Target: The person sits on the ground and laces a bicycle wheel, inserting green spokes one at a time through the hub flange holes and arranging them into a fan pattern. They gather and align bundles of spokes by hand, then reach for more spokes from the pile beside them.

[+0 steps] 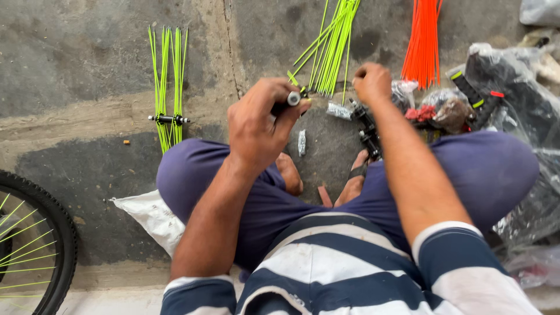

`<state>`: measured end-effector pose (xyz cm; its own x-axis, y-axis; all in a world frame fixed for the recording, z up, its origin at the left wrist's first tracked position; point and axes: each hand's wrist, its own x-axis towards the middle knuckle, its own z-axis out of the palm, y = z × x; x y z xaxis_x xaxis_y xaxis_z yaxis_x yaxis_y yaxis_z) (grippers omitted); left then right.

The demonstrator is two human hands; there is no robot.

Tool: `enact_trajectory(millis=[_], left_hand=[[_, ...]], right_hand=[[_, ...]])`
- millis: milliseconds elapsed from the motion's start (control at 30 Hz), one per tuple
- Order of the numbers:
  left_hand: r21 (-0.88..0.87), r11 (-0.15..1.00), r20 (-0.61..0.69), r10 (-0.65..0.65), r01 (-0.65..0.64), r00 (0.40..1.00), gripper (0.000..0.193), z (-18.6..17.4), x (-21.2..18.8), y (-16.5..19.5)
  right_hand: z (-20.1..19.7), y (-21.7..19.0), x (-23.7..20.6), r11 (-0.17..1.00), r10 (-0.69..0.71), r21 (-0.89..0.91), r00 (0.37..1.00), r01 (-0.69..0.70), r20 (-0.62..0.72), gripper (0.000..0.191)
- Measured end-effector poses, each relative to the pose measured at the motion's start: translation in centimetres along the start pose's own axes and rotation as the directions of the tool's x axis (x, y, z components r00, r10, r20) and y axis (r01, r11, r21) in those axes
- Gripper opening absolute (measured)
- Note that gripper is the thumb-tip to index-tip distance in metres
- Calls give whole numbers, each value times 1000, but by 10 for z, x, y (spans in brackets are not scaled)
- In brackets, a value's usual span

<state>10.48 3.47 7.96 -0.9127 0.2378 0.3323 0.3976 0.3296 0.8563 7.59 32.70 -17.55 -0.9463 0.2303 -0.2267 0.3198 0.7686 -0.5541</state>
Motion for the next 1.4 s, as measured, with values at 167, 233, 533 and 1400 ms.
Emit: enact_trajectory(millis=[167,233,533,1400], left_hand=[[-76,972,-63,-225,220,972,30,8,11,-11],[-30,973,-73,-231,229,970,30,9,17,-17],[199,974,-23,-104,107,994,21,4,33,-24],[170,962,-91,229,-212,969,27,7,3,-7]], right_hand=[[47,-3,14,971,109,-219,992,-94,57,19],[53,-10,18,945,177,-294,980,-143,92,28],[59,-15,29,901,370,-243,929,-359,-3,36],[-155,-194,-128,604,-526,588,823,538,-213,12]])
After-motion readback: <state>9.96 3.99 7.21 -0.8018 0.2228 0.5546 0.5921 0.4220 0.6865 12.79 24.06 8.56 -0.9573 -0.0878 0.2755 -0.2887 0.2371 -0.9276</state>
